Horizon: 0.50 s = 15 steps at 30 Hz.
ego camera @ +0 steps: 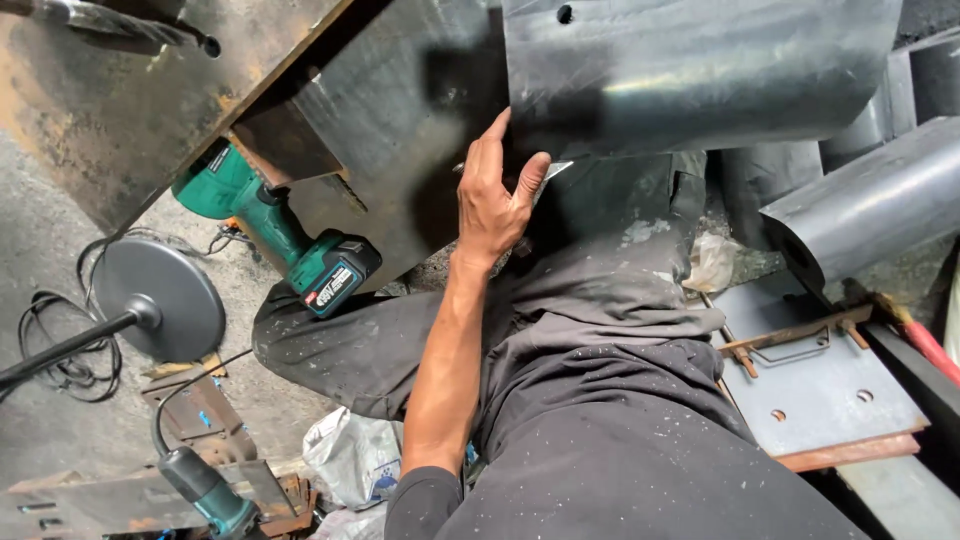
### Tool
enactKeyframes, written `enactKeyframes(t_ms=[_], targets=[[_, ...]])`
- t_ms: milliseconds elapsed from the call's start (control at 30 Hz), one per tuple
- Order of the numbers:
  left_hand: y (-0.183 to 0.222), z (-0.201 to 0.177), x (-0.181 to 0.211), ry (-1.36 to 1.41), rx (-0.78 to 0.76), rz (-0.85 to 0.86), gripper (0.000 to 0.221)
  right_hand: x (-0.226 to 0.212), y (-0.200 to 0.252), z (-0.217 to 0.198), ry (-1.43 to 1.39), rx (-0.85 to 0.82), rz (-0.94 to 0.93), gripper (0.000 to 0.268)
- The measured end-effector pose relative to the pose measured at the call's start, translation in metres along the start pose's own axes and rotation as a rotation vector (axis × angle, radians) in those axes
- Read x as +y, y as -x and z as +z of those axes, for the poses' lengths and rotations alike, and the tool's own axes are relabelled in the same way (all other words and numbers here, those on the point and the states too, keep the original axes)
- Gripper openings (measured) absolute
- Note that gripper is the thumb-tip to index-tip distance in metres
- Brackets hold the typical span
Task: Measuring, fitting, and grinding a thick curved rubber component using a drill press jig, wrench, measuring tape, and hand grinder.
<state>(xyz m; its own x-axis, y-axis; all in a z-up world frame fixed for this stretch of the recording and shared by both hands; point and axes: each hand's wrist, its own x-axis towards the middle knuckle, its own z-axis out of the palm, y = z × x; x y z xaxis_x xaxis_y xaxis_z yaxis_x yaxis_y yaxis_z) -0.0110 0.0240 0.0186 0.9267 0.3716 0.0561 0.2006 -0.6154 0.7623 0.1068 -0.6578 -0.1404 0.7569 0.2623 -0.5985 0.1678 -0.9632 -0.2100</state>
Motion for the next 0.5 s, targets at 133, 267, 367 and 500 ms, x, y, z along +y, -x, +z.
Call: enactKeyframes(t_ms=[133,267,367,500], targets=[[-0.007,-0.003,0.017,0.150,0.131,-0.028,0.058,-0.047,-0.100,-0.040,-0.028,0.088,-0.202,0.022],[-0.021,0.007,0.005,0.676,0.226,-0.264,0.051,-0.102,-0.129,-0.053,-0.057,0.165,-0.408,0.020],[-0.039,0.012,-0.005,0.885,0.316,-0.367,0.046,-0.210,-0.113,-0.111,-0.176,0.226,-0.569,0.019],[-0.062,0.017,-0.003,1.025,0.442,-0.489,0.034,-0.243,-0.131,-0.130,-0.515,0.144,-0.598,0.026]])
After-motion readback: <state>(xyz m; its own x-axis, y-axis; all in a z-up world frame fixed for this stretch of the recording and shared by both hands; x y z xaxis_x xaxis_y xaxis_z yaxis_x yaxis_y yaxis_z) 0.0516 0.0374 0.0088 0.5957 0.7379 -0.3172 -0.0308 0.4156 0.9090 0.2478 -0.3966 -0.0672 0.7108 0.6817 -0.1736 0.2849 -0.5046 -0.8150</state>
